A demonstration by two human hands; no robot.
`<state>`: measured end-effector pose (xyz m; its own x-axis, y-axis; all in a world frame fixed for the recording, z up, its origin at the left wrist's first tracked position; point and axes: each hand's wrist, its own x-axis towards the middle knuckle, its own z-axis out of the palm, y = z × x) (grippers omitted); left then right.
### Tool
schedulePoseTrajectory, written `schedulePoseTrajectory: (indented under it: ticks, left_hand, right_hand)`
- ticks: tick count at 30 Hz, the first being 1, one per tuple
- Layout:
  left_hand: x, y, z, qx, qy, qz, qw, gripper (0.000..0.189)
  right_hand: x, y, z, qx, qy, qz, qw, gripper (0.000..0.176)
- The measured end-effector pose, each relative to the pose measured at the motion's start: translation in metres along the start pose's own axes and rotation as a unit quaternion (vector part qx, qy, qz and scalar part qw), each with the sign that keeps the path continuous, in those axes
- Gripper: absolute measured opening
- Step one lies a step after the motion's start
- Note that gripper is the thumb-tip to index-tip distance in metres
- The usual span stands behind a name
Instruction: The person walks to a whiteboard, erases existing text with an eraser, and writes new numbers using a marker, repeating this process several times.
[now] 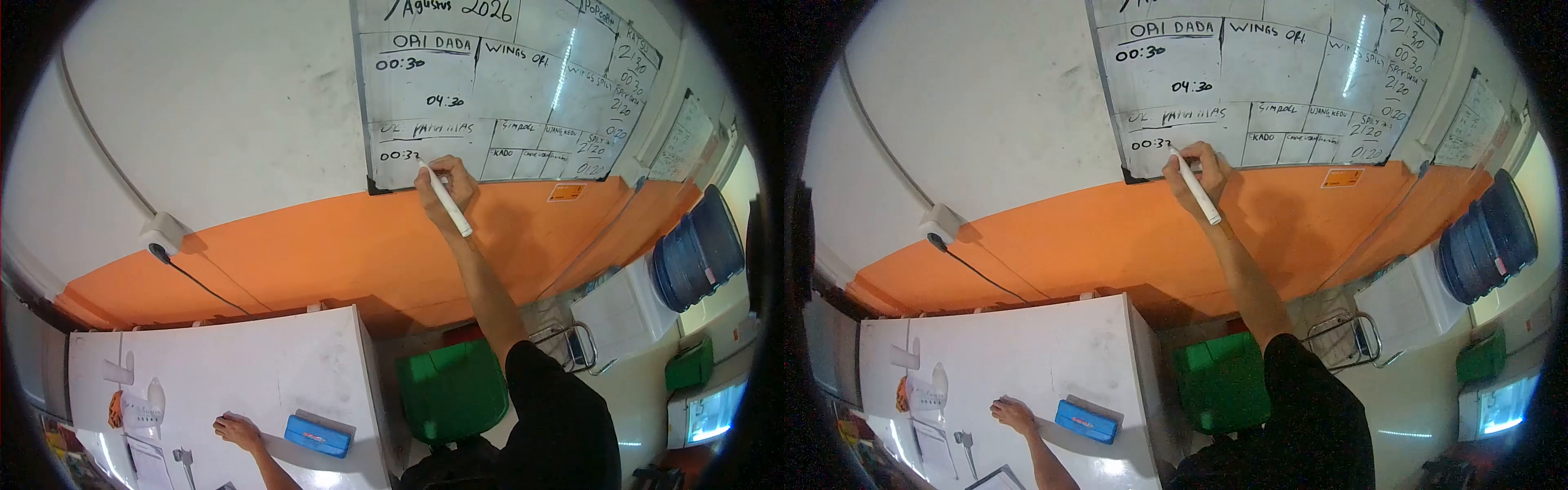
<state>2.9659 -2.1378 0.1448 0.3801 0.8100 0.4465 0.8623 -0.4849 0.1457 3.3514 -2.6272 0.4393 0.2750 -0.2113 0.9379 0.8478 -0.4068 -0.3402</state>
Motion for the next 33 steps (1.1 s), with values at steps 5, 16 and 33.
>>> schedulePoseTrajectory:
  ticks: [5,16,33]
  left_hand:
    - [0.0,0.004,-0.005,-0.005,0.014,0.009,1.0,0.025]
    - [0.0,-0.001,-0.001,-0.003,0.011,0.019,1.0,0.025]
    - [0.0,-0.001,-0.002,-0.019,0.017,0.03,0.999,0.024]
  right_hand:
    - [-0.003,0.006,0.0,0.065,0.006,0.031,0.997,0.012]
    - [-0.024,0.04,-0.045,0.065,-0.01,0.046,0.997,0.015]
    - [-0.023,0.046,-0.046,0.077,0.002,0.028,0.997,0.017]
